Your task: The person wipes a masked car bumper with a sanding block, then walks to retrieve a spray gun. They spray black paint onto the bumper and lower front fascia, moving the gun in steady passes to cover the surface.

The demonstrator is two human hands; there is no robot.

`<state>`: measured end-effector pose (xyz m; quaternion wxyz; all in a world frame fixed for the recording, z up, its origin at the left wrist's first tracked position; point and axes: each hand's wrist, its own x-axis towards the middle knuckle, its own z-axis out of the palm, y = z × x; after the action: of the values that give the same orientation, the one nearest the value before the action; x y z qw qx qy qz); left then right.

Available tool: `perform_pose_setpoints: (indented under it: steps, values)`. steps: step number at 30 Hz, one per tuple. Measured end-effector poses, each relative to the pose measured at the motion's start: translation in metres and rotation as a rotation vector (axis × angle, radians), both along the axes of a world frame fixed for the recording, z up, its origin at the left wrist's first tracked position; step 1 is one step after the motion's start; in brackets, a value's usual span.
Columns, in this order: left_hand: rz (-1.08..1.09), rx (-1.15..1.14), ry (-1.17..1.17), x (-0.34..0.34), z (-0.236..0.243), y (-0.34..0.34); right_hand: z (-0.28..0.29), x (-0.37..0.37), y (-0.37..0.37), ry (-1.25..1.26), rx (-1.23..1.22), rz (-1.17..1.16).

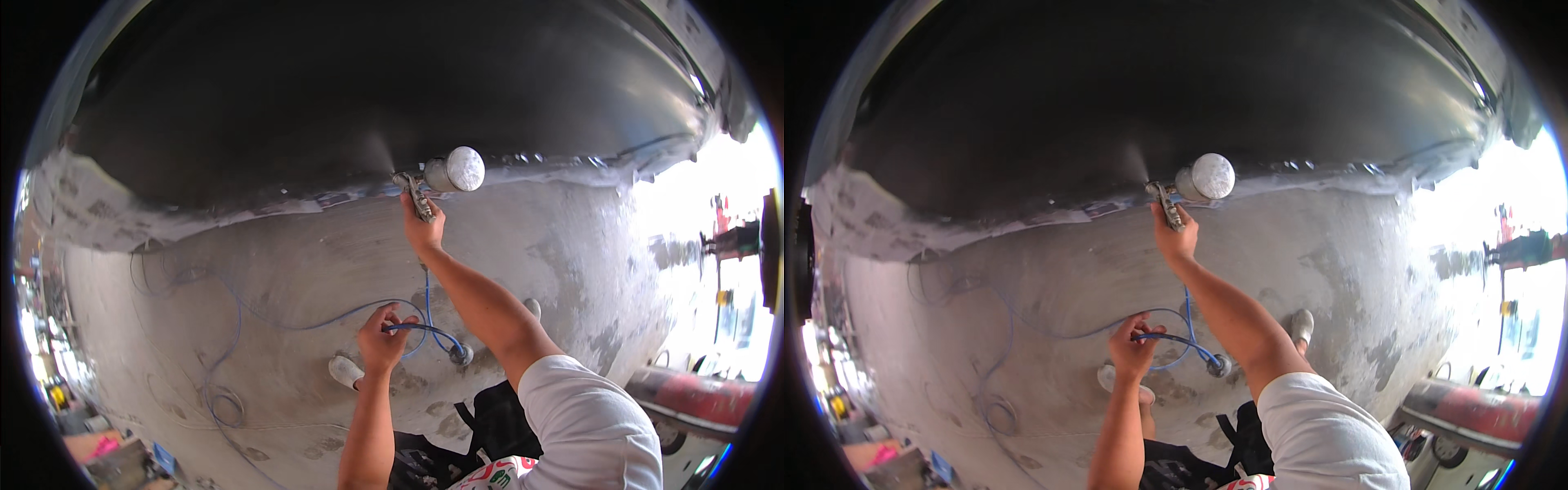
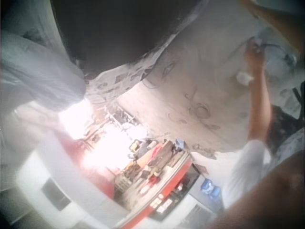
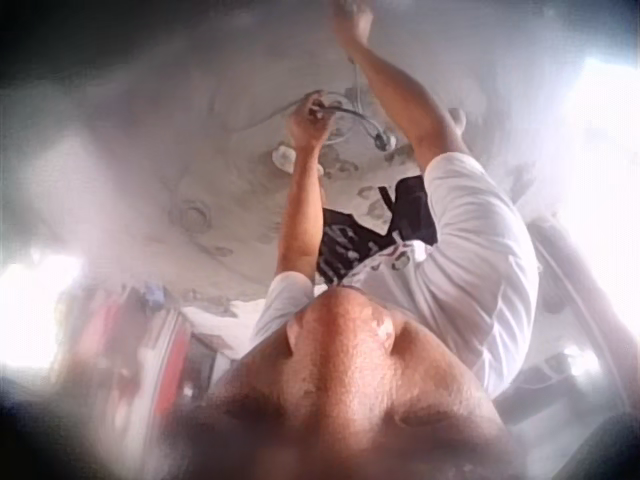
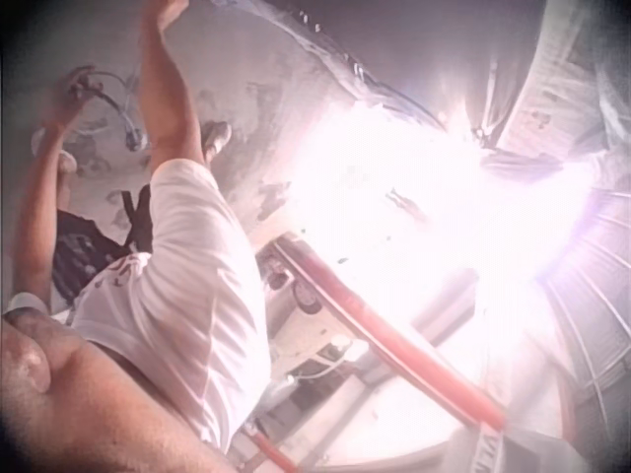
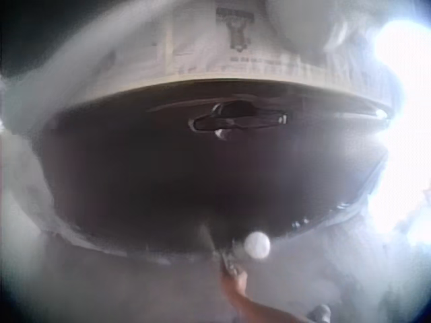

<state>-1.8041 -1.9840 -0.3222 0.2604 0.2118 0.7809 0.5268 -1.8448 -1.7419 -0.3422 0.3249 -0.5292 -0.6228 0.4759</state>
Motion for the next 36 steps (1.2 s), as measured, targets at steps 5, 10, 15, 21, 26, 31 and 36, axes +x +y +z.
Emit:
perform_pose_setpoints:
  steps: [5,10,15,21,26,31,36]
  values:
    - [-0.156,-0.04,0.058,0.1,0.011,0.061,0.014,0.131,0.077,0.033,0.057,-0.073]
    - [-0.265,-0.072,0.117,0.197,0.022,0.137,0.022,0.26,0.171,0.019,0.097,-0.138]
    - [-0.379,-0.084,0.109,0.285,0.019,0.223,0.021,0.376,0.268,0.037,0.132,-0.251]
    - [-0.498,-0.068,0.105,0.379,0.007,0.341,0.011,0.497,0.397,0.006,0.176,-0.359]
    - [-0.604,-0.107,0.058,0.443,0.001,0.422,-0.006,0.591,0.494,0.0,0.228,-0.458]
    - [-0.687,-0.112,0.075,0.495,-0.008,0.496,-0.024,0.672,0.59,-0.029,0.291,-0.589]
    - [-0.732,-0.092,0.095,0.535,-0.006,0.55,-0.033,0.742,0.665,-0.055,0.383,-0.652]
